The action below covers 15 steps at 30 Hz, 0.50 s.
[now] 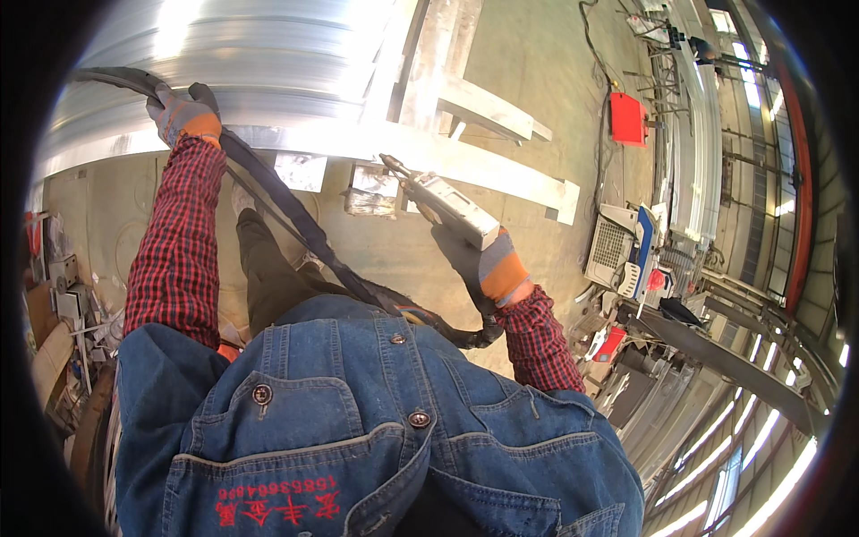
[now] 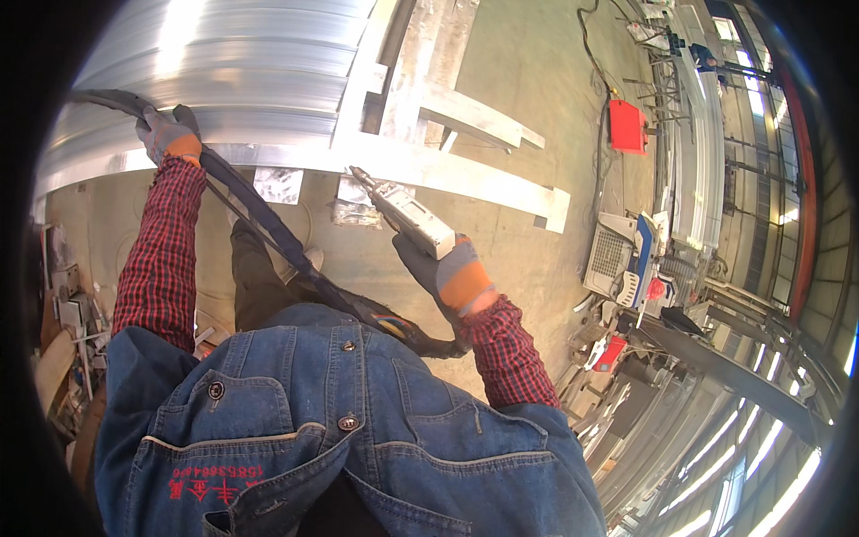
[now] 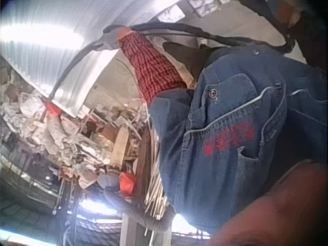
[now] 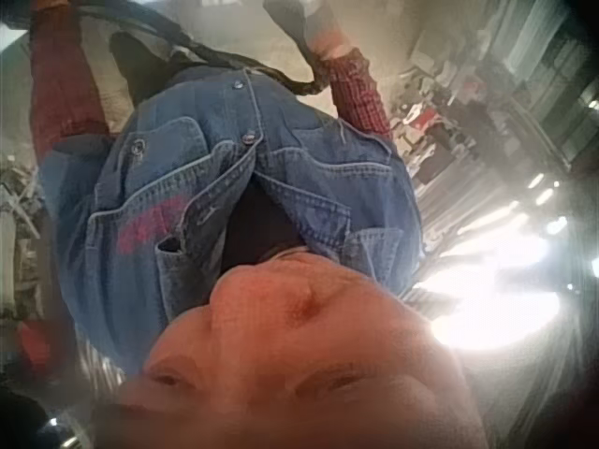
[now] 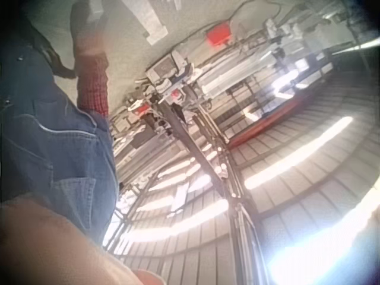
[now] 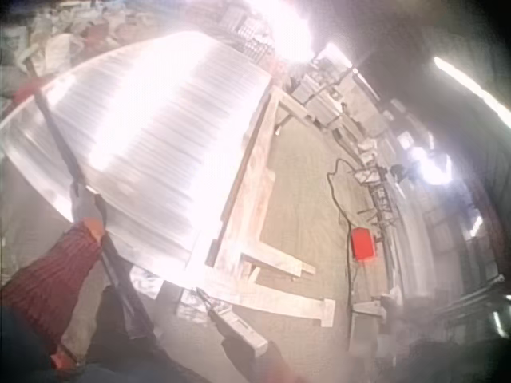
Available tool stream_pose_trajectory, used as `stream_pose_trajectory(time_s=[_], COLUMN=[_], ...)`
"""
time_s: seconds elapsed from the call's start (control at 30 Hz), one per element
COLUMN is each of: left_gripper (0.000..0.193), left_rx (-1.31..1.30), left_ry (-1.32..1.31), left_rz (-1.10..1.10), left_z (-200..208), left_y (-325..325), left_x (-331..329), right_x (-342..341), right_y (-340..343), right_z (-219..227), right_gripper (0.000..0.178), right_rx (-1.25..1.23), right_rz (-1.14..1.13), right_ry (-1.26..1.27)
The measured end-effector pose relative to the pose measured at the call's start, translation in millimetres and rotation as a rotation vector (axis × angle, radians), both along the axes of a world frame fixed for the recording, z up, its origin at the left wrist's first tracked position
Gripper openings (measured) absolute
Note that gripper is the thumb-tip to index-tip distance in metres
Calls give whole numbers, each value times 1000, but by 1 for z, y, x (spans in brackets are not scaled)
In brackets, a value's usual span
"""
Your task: The person welds seams on a large curved metal panel using a handheld welding torch. They reposition the panel and continue welding along straight seams where metal frame pieces join the panel. The person wears gloves and a plaid shirt while working in a workshop.
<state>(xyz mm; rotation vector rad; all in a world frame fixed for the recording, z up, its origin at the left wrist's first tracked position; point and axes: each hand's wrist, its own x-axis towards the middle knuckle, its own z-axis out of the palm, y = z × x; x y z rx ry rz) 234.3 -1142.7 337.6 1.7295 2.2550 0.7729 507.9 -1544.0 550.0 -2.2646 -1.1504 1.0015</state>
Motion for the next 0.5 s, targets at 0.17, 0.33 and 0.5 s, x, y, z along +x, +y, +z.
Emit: stream_pose_trajectory(time_s=[0.17, 0.33, 0.5], left_gripper=[69, 71, 71], left_rx=[-4, -15, -27], left_ry=[23, 11, -8], left_rz=[-4, 3, 6], left_z=[10, 17, 12], left_y=[-6, -9, -6], left_x=[4, 5, 3], right_x=[4, 7, 10], right_y=[14, 21, 22], right_z=[-3, -12, -20], right_gripper=[44, 45, 45], right_rx=[89, 74, 48], right_rz=[105, 145, 138], right_ry=[-32, -36, -26])
